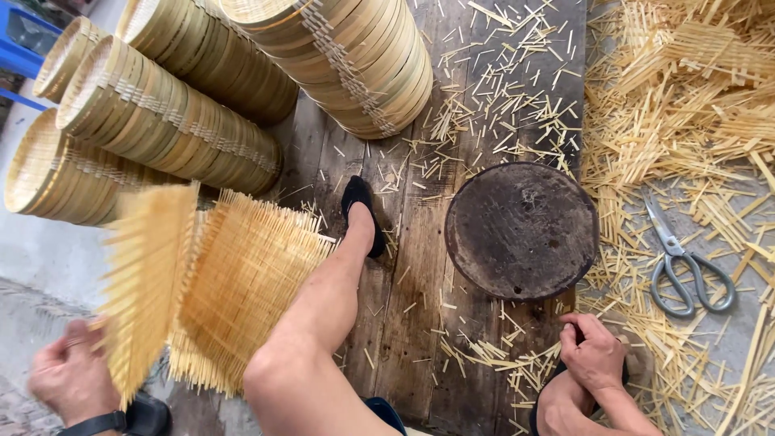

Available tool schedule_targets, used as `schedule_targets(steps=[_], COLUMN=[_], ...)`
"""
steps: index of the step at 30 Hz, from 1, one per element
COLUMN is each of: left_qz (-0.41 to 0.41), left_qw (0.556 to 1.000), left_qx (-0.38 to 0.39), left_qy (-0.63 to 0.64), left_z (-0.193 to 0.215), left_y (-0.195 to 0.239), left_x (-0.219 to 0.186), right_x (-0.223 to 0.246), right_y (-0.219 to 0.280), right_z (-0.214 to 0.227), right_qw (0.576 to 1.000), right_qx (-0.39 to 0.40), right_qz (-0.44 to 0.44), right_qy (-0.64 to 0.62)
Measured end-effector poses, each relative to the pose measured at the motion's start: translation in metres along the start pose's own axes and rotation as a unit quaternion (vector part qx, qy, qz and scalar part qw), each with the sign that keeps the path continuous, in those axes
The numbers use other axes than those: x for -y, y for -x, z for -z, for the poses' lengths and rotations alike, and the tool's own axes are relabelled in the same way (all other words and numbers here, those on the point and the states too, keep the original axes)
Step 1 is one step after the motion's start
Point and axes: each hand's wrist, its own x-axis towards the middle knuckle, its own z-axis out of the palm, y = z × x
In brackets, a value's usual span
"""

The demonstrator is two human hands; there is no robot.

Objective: The person sits on the floor of a bamboo craft workshop and uses scissors to trim the excess ends of bamboo strips protruding from a woven mat laid over a round wooden form. They then lift the woven tray, fit a bent bamboo rim ring around its edge, and press the rim into place to finish the tray.

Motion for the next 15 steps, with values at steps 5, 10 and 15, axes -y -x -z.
schedule_targets(steps=[5, 10, 15], left_qz=[-0.196, -0.253, -0.093], left_qw=[0.933, 0.890, 0.959], left_qx=[-0.111, -0.087, 0.059], left_qy=[-0.279, -0.370, -0.260], left_z=[-0.049, -0.075, -0.039], left_y=[0.033, 0.003, -0.121], left_x=[-0.098, -0.126, -0.034], right_x=[0.000, -0.003, -0.012], right_y=[-0.002, -0.004, -0.004], right_z=[0.001, 0.000, -0.005], right_qw=[1.000, 0.999, 0.999], right_qx=[-0.013, 0.008, 0.014], right_qz=[0.016, 0.029, 0.012], right_qy=[-0.007, 0.014, 0.034])
